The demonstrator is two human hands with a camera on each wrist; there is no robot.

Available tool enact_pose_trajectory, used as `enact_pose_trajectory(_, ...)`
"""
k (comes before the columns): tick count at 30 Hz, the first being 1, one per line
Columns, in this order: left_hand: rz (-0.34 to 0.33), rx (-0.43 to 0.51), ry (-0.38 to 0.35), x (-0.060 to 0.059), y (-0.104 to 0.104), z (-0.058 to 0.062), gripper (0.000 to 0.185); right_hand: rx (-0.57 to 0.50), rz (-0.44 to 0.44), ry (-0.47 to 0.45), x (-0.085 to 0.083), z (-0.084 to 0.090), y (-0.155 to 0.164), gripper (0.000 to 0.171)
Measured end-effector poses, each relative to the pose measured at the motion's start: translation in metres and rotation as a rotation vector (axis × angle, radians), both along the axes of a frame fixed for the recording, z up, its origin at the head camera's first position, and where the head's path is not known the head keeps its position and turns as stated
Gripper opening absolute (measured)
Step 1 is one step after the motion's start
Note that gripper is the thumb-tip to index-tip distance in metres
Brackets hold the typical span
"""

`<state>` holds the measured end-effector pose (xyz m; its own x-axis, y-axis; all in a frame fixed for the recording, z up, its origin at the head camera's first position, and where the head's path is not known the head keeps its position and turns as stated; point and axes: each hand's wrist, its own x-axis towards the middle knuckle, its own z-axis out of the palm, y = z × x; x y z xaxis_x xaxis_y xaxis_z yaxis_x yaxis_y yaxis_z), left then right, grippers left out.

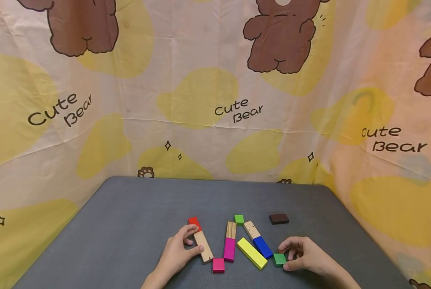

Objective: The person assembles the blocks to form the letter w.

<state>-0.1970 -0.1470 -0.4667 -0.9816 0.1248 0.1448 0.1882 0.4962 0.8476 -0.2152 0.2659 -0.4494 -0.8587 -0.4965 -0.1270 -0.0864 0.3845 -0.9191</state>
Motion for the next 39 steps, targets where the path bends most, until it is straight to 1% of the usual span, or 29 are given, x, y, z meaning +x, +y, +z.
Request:
enact_pose_trajectory(16, -0.011, 0.008, -0.025, -0.0003, 0.0000, -0.0001, 0.064, -0.011, 0.026, 0.008, 0.0001, -0.0021, 0.0037, 0.036)
enact_pose_trajectory(22, -0.012, 0.013, -0.023, -0.0006, -0.0004, -0.0008, 0.064, -0.035, 0.027, -0.003, -0.0003, -0.0013, 0.0027, 0.033)
enact_pose_trajectory(28, -0.015, 0.012, -0.017, -0.0008, -0.0001, -0.0017, 0.064, -0.031, 0.043, 0.030, 0.0018, -0.0005, 0.0039, 0.031)
enact_pose_trajectory(34, -0.014, 0.010, -0.019, -0.0010, 0.0006, -0.0004, 0.063, 0.005, 0.033, 0.046, 0.0026, -0.0014, 0.0051, 0.031)
enact_pose_trajectory(39, -0.007, 0.009, -0.018, -0.0013, -0.0005, -0.0009, 0.064, 0.009, 0.035, 0.067, 0.0012, -0.0019, 0.0039, 0.029)
